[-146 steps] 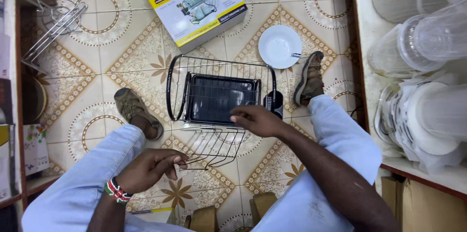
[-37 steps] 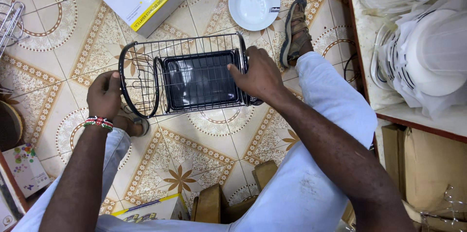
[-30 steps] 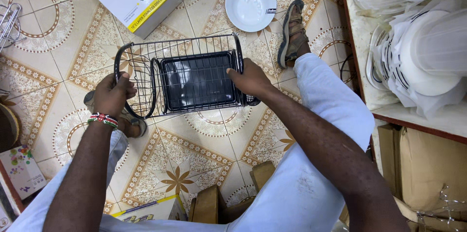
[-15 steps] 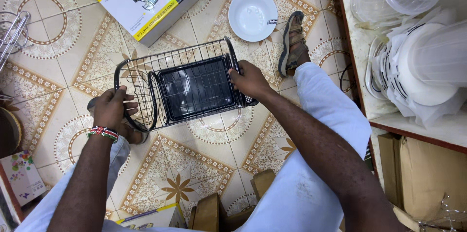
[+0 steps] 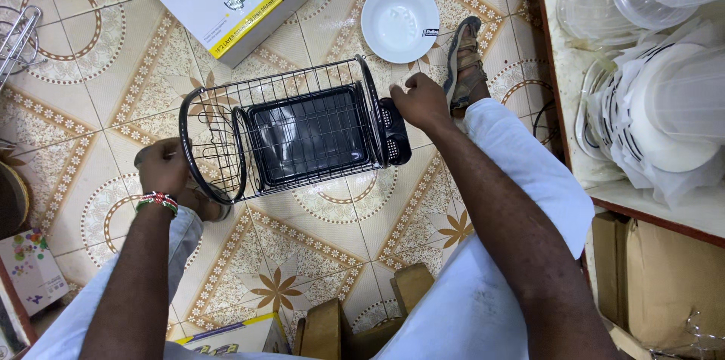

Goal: The person assembles a multi-tier stainless steel dish rack by attaching the side supports, wire racks, and a plastic tray using small plastic clips and joints.

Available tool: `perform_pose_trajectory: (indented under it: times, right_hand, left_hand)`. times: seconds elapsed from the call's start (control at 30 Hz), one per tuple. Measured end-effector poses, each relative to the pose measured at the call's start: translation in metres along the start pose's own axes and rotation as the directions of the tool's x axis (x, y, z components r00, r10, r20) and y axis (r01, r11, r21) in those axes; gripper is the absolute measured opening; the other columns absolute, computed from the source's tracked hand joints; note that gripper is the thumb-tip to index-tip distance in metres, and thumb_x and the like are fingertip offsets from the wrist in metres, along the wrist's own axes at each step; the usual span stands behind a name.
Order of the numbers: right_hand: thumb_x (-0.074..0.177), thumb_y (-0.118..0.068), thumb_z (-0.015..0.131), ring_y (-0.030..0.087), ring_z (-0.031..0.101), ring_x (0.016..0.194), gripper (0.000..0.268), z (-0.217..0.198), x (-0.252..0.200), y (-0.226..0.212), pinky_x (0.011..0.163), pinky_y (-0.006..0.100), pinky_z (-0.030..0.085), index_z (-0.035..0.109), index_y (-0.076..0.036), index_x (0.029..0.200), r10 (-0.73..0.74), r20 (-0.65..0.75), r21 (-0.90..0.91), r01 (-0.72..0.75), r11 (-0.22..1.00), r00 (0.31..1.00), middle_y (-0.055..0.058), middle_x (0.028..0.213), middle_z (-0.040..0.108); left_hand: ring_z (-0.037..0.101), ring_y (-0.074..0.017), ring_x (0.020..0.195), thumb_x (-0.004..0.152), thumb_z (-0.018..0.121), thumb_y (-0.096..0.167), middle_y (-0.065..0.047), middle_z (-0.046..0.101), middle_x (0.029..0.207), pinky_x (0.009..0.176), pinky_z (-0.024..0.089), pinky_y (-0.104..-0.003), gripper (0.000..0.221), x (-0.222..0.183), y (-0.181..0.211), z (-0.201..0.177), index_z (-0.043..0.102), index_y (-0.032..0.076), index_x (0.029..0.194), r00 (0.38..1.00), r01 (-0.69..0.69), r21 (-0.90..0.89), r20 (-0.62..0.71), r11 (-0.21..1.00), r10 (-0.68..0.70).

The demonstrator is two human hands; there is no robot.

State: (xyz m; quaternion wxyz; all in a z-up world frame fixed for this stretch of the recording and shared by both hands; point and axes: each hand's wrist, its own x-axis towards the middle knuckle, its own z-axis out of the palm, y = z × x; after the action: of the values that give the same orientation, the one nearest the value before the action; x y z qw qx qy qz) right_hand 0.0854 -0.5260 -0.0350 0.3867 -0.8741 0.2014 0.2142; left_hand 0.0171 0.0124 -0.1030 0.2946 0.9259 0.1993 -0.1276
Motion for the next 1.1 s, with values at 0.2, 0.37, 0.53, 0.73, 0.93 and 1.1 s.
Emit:
perform_pose_trajectory:
  times: [0.2, 0.37, 0.53, 0.73, 0.93, 1.1]
  right_hand:
    - [0.101, -0.035, 0.054, 0.044, 0.064, 0.119, 0.055, 0.055, 0.018, 0.054, 0.096, 0.053, 0.054, 0.053, 0.001, 0.143, 0.105, 0.236, -0.124, -0.077, 0.989, 0.966, 0.028, 0.123, 0.066]
    - [0.102, -0.031, 0.045, 0.046, 0.065, 0.119, 0.050, 0.060, 0.024, 0.063, 0.093, 0.052, 0.055, 0.056, -0.002, 0.141, 0.110, 0.180, -0.247, -0.063, 0.967, 0.978, 0.027, 0.122, 0.067]
    - [0.101, -0.039, 0.044, 0.046, 0.062, 0.123, 0.052, -0.003, 0.016, 0.025, 0.098, 0.055, 0.053, 0.061, -0.009, 0.140, 0.142, 0.151, -0.380, -0.076, 0.922, 0.978, 0.025, 0.124, 0.068]
    - [0.106, -0.044, 0.051, 0.051, 0.062, 0.116, 0.048, -0.085, 0.048, -0.036, 0.094, 0.063, 0.051, 0.068, -0.006, 0.129, -0.086, -0.148, -0.373, 0.025, 0.927, 0.985, 0.028, 0.113, 0.069]
    - [0.102, -0.035, 0.057, 0.049, 0.066, 0.093, 0.033, 0.045, 0.161, -0.176, 0.068, 0.057, 0.048, 0.076, -0.012, 0.115, -0.668, -0.242, -0.405, 0.553, 0.728, 0.703, 0.020, 0.108, 0.076]
    - [0.086, -0.013, 0.057, 0.010, 0.064, 0.085, 0.024, 0.175, 0.243, -0.212, 0.070, 0.031, 0.048, 0.081, -0.012, 0.092, -0.297, -0.234, 0.450, 0.374, 0.811, 0.926, -0.002, 0.088, 0.078]
  left_hand:
    - [0.060, -0.0486, 0.122, 0.102, 0.073, 0.037, -0.033, 0.058, 0.137, 0.098, 0.050, -0.060, 0.059, -0.046, 0.042, 0.003, 0.057, -0.005, 0.140, 0.932, 0.327, -0.474, 0.305, 0.817, -0.195]
    - [0.068, -0.0372, 0.106, 0.106, 0.068, 0.035, -0.024, 0.066, 0.126, 0.080, 0.060, -0.048, 0.055, -0.027, 0.005, 0.040, 0.055, -0.008, 0.137, 0.895, 0.374, -0.515, 0.418, 0.771, -0.155]
    - [0.073, -0.0370, 0.095, 0.108, 0.062, 0.029, -0.023, 0.070, 0.118, 0.072, 0.063, -0.051, 0.046, -0.026, 0.019, 0.035, 0.057, -0.009, 0.133, 0.880, 0.408, -0.492, 0.437, 0.769, -0.187]
    - [0.074, -0.0319, 0.086, 0.108, 0.060, 0.033, -0.019, 0.071, 0.112, 0.068, 0.066, -0.046, 0.044, -0.025, 0.022, 0.038, 0.055, 0.003, 0.140, 0.899, 0.386, -0.552, 0.404, 0.739, -0.167]
    - [0.057, -0.0185, 0.059, 0.102, 0.055, 0.037, -0.007, 0.066, 0.096, 0.040, 0.028, -0.028, 0.035, -0.038, 0.042, 0.023, 0.065, 0.011, 0.123, 0.811, 0.585, -0.661, 0.472, 0.470, -0.346]
    - [0.070, -0.0230, 0.068, 0.109, 0.041, 0.027, -0.010, 0.077, 0.114, 0.040, 0.047, -0.039, 0.036, -0.052, 0.037, -0.005, 0.067, 0.007, 0.123, 0.862, 0.488, -0.542, 0.421, 0.684, -0.281]
